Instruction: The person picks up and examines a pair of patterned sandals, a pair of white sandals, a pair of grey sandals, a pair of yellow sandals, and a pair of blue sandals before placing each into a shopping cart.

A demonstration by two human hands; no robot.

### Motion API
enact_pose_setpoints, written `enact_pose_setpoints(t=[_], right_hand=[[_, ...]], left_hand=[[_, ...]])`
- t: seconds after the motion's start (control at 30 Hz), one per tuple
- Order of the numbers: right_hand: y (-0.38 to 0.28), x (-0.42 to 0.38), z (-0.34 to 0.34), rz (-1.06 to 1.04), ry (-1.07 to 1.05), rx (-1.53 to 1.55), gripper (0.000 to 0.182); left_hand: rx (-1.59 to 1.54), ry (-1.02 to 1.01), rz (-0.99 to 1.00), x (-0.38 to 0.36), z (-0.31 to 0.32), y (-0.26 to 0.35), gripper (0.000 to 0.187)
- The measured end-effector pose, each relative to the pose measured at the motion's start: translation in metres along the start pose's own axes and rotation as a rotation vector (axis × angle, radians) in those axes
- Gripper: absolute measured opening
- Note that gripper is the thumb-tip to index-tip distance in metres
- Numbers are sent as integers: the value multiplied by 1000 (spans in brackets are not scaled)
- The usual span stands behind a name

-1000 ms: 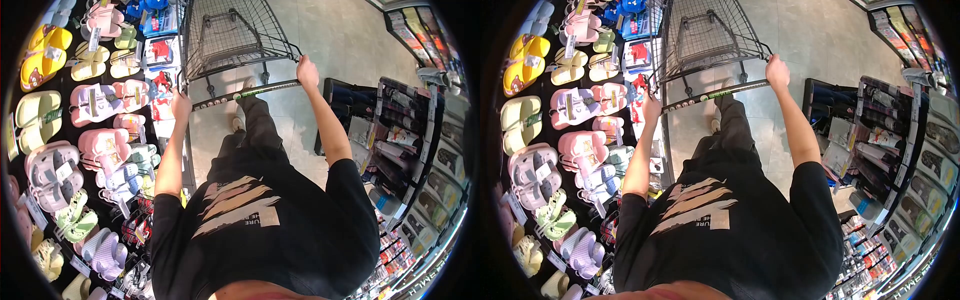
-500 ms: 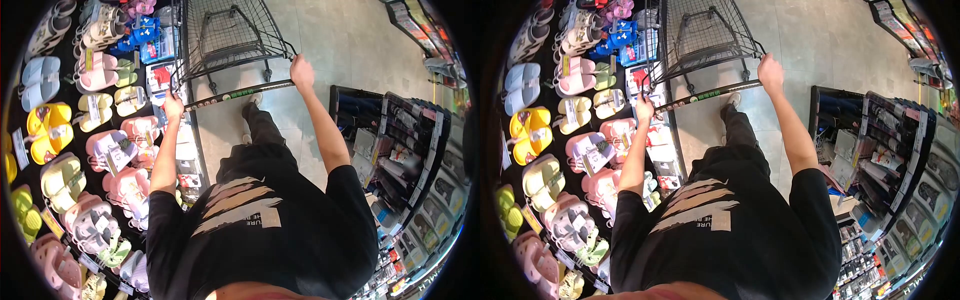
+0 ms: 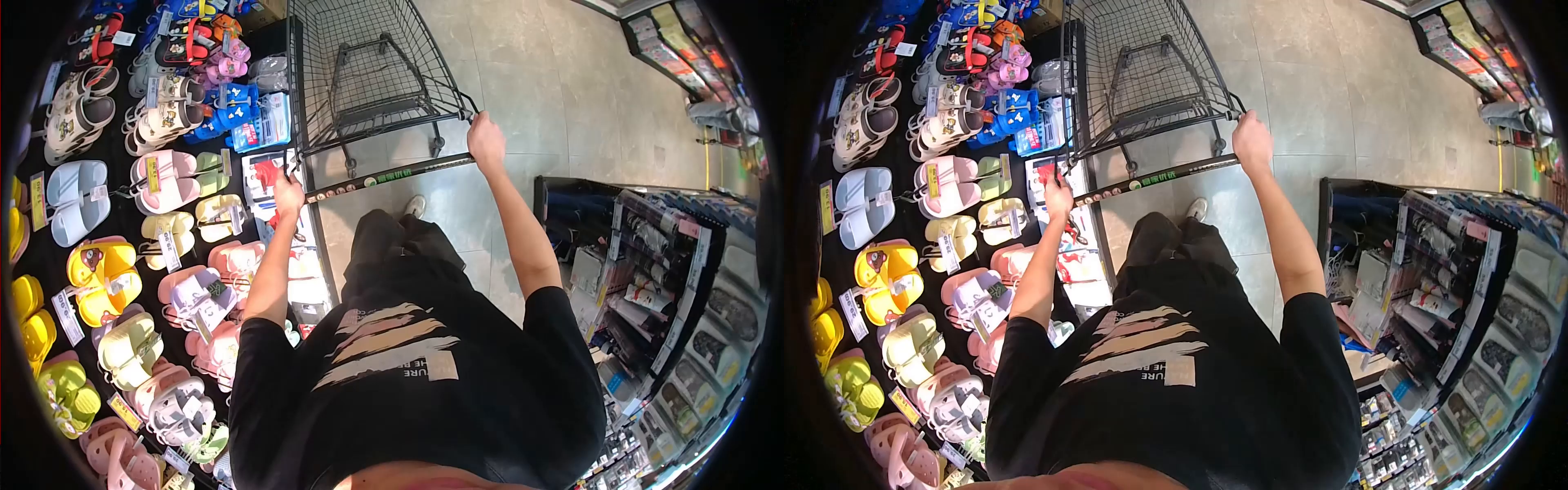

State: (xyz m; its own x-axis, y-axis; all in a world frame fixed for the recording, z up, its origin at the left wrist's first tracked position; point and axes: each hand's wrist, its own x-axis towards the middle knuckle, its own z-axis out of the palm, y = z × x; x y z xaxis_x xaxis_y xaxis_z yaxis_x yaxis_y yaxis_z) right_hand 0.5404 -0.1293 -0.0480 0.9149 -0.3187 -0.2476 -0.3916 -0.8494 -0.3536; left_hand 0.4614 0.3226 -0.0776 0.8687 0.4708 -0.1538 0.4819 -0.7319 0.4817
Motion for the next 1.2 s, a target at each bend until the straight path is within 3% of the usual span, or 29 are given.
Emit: enact_pose_setpoints(t=[0.17,0.43,0.77,0.8,0.83,0.9,1.2], right_hand=[[-16,39,-8,15,-21,-10,34],[-31,110,-7,26,11,-50,35],[-55,181,-7,93,57,-85,40],[-55,188,-8,129,58,-97,41],[-61,196,-8,149,53,-105,43],[-63,207,-15,151,21,-113,45],[-49,268,-49,46,54,-205,48]], left_hand=[[-34,-128,-103,45,2,31,35],[-91,-134,-111,120,19,70,33],[-168,-85,40,213,36,111,34],[-92,-98,-9,216,31,125,36],[-134,-3,65,219,36,125,35],[-186,-80,-7,219,17,153,32],[-232,-91,-95,210,71,188,36]])
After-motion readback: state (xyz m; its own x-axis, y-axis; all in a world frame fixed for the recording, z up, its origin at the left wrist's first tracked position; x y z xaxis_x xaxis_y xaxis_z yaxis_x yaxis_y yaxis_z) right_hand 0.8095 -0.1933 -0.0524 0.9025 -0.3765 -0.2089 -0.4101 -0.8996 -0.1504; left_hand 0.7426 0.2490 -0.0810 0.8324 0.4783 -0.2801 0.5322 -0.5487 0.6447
